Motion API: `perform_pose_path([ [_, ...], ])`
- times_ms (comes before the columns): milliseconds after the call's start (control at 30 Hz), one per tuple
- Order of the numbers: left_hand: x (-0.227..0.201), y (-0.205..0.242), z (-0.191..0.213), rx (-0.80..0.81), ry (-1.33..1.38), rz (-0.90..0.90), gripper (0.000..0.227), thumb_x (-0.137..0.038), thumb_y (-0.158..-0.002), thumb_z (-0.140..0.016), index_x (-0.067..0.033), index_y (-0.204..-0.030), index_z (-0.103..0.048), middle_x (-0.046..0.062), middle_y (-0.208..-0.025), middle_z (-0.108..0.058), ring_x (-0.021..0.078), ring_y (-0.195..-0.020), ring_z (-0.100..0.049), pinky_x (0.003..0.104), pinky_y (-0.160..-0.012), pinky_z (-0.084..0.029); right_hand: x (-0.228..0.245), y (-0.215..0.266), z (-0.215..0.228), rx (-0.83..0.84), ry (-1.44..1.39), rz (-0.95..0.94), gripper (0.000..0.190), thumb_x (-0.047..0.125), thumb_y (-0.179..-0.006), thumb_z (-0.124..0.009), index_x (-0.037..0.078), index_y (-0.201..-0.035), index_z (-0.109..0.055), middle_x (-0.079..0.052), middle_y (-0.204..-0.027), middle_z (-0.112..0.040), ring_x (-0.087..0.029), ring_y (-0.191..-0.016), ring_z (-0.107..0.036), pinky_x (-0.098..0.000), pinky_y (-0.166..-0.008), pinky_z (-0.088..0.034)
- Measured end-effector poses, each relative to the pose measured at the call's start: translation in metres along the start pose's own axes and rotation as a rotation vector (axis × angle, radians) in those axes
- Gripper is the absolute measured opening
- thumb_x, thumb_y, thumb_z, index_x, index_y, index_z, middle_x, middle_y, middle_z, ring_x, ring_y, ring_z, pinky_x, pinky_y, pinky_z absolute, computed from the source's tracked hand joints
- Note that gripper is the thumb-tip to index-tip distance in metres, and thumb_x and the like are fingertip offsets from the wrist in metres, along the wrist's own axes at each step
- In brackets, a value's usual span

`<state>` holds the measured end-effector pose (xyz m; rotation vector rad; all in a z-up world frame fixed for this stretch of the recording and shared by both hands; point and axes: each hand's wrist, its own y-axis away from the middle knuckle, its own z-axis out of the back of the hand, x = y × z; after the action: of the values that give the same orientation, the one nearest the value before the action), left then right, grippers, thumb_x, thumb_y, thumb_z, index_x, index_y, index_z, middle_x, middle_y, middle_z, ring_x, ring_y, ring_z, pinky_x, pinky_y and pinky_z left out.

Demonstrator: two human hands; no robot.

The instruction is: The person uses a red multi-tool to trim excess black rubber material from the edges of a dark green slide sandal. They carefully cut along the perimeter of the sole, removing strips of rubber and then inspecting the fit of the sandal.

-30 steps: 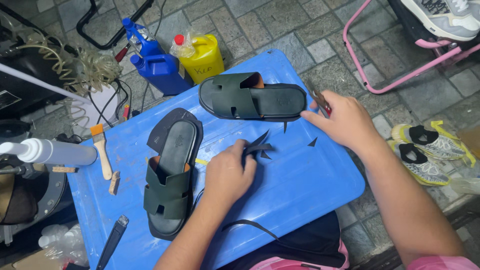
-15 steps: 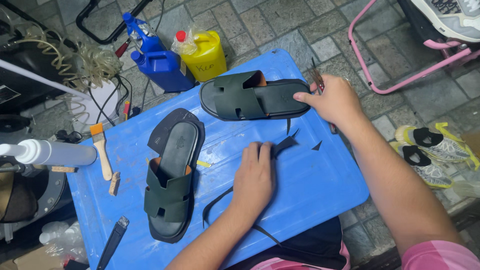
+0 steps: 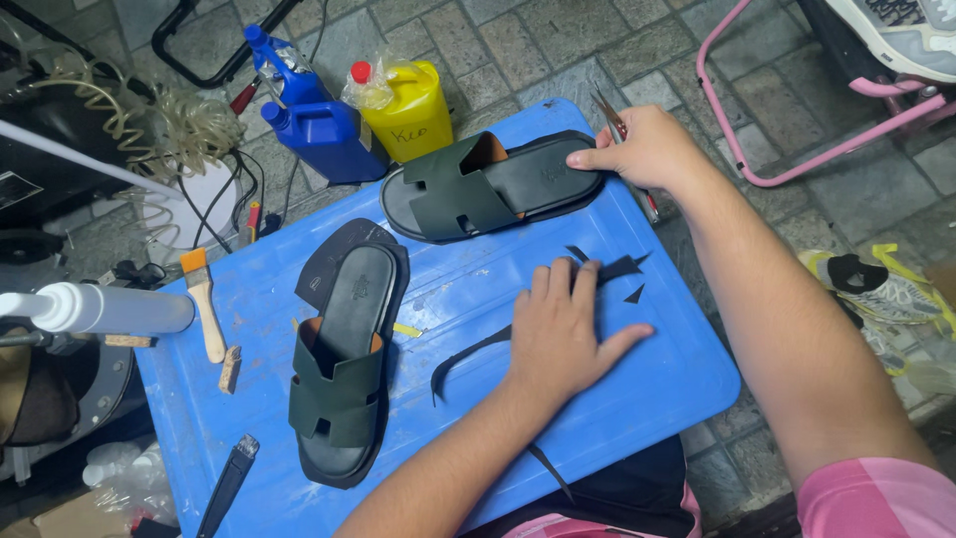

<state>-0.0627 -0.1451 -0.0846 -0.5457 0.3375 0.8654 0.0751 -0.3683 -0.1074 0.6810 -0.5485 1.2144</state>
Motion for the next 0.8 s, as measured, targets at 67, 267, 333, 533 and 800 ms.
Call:
perform_pose_path([
  [67,-0.01,0.001,-0.005,-0.044,0.02,0.007,0.072,-0.06,-0.071,-0.073,0.0019,-0.107,-0.063,0.02,-0.104,-0.055,0.0362,-0.095,-0.055,0.047,-0.07,-0.045,0.002,0.004,-0.006,0.022,0.013,-0.023,0.045,0.041,-0.07,-0.092,0.006,-0.081,-0.066,-0.009,-0.07,-0.066,-0.019,-0.06,-0.062,-0.0353,-0.058,-0.05],
  [267,-0.01,-0.001,-0.039,-0.01,0.052,0.067,0.039,-0.034,-0.086,-0.073,-0.0019,-0.101,-0.058,0.018,-0.104,-0.056,0.0358,-0.099,-0.055,0.047,-0.081,-0.046,-0.019,0.021,-0.014,-0.232,0.11,0.325,0.061,0.036,-0.081,-0.093,-0.003,-0.118,-0.064,-0.017,-0.096,-0.068,-0.024,-0.084,-0.066,-0.0366,-0.071,-0.052],
  [333,-0.003,0.003,-0.043,-0.006,0.046,0.028,0.03,-0.02,-0.086,-0.07,-0.0015,-0.105,-0.057,0.018,-0.104,-0.056,0.0355,-0.1,-0.056,0.047,-0.084,-0.048,-0.024,0.036,-0.008,-0.247,0.138,0.354,0.057,0.03,-0.085,-0.088,-0.002,-0.126,-0.063,-0.016,-0.105,-0.07,-0.025,-0.09,-0.067,-0.0378,-0.075,-0.052],
  [533,0.002,0.006,-0.027,-0.079,0.193,0.056,0.046,-0.001,-0.081,-0.062,0.0063,-0.126,-0.053,0.024,-0.106,-0.059,0.0396,-0.1,-0.057,0.047,-0.087,-0.05,0.0,0.091,0.013,-0.188,0.065,0.137,0.042,0.026,-0.089,-0.079,0.008,-0.124,-0.066,-0.013,-0.085,-0.067,-0.024,-0.075,-0.064,-0.039,-0.068,-0.051],
  [800,0.021,0.029,0.016,0.055,0.022,-0.057,0.04,-0.003,-0.087,-0.057,-0.0009,-0.127,-0.06,0.015,-0.101,-0.064,0.0341,-0.099,-0.06,0.045,-0.083,-0.05,0.014,0.147,0.03,0.113,0.224,0.026,0.029,0.029,-0.08,-0.081,0.006,-0.095,-0.073,-0.01,-0.073,-0.068,-0.024,-0.066,-0.068,-0.0393,-0.064,-0.052],
])
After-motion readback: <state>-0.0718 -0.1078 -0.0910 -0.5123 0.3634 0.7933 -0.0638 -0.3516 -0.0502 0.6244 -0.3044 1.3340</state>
